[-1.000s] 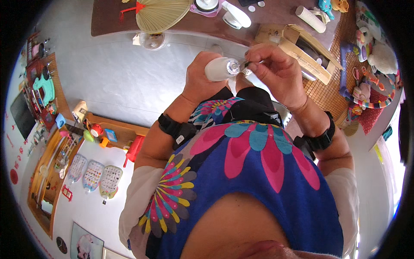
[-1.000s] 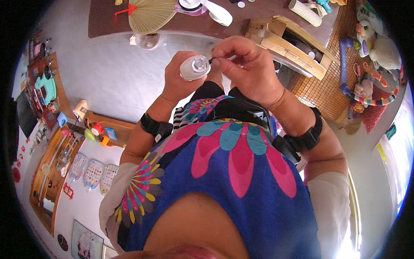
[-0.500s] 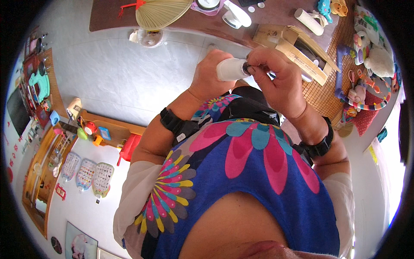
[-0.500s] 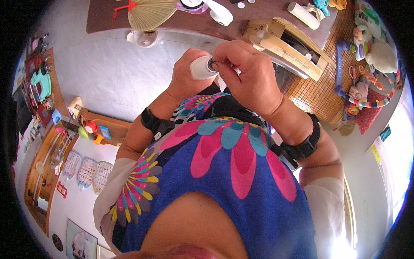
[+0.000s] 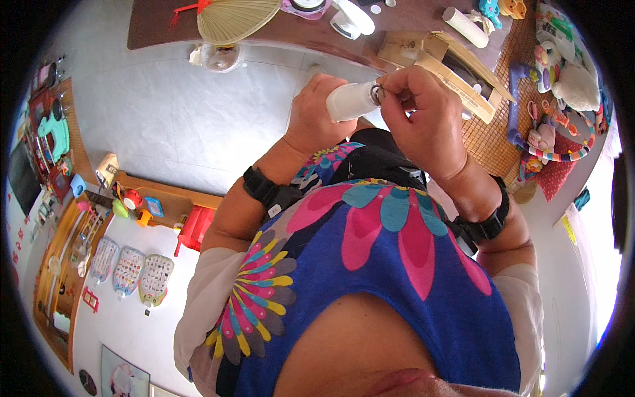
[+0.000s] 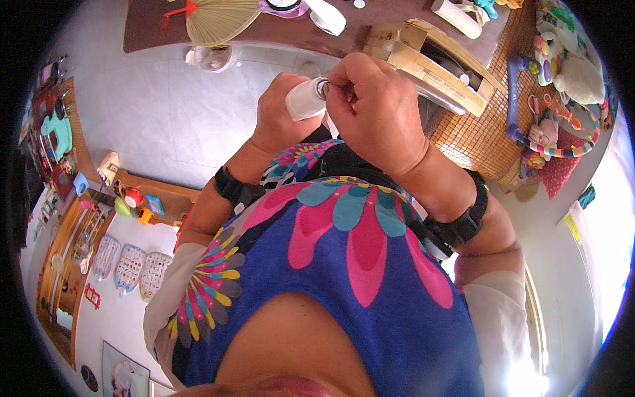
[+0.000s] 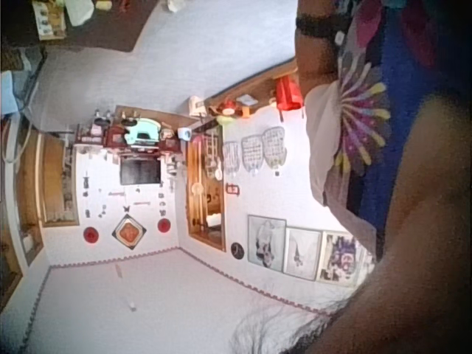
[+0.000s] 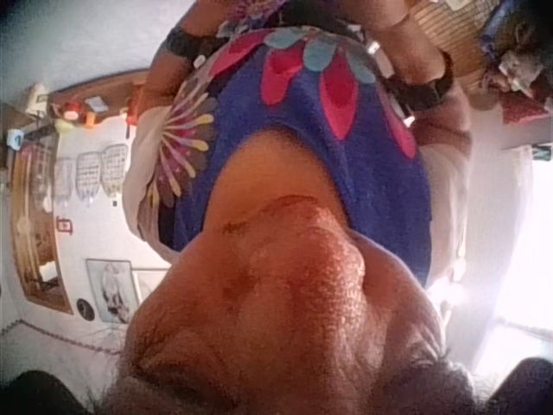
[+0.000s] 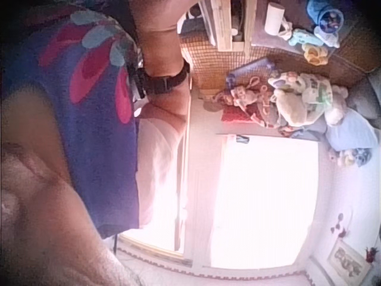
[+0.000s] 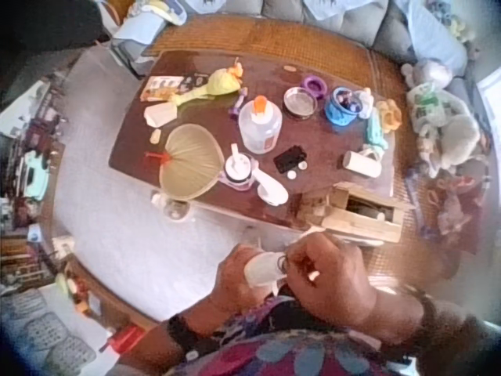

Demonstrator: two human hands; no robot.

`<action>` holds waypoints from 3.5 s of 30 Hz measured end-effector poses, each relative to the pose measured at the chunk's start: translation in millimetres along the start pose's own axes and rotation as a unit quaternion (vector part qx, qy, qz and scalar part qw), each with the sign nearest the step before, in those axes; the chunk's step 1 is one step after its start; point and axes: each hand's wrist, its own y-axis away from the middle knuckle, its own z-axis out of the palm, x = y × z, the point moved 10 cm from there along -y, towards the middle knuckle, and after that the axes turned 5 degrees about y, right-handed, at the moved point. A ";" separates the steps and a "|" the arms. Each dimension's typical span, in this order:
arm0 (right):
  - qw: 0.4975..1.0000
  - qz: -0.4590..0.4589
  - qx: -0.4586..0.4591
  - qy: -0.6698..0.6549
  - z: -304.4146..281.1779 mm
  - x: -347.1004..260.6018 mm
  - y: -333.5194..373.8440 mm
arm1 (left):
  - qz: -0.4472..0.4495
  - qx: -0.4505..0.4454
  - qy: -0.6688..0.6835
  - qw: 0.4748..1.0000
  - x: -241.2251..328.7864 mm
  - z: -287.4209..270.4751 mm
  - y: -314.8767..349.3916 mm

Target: The person opens a cardboard box and removes two white spray bottles. They unscrew the caps, insert the spray nozzles, and reassemble the bottles. The person tests the spray mechanism on both bottles and places them on the table.

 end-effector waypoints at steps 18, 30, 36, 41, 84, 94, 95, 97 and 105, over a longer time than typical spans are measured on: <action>0.932 0.046 -0.047 0.356 31.5 151.8 -117.8 | -0.136 -0.022 0.047 0.989 -60.3 -26.1 31.2; 0.900 0.216 0.055 0.374 -120.3 227.7 29.3 | -0.099 -0.071 0.070 0.990 -50.3 -2.5 7.0; 0.828 0.156 -0.201 0.500 -76.8 261.6 16.2 | -0.038 -0.141 0.092 0.985 -16.4 49.0 -16.0; 0.720 0.134 -0.398 0.553 -46.8 300.5 13.4 | -0.040 -0.194 0.110 0.974 2.2 78.9 -21.2; 0.943 -0.081 -0.179 0.267 -218.1 168.7 40.3 | 0.091 -0.308 -0.058 0.945 18.3 212.0 -76.7; 0.922 0.040 -0.082 -0.376 -224.9 97.5 109.0 | 0.126 -0.237 0.028 0.963 47.3 177.2 -76.2; 0.892 0.006 -0.081 -0.445 -224.5 79.1 115.8 | 0.125 -0.238 0.018 0.963 50.6 173.6 -76.6; 0.884 0.020 -0.113 -0.453 -221.7 59.1 127.3 | 0.130 -0.235 0.007 0.963 60.1 165.7 -77.0; 0.866 0.047 -0.277 -0.413 -173.5 12.6 160.2 | 0.189 -0.176 -0.036 0.965 93.7 136.3 -76.9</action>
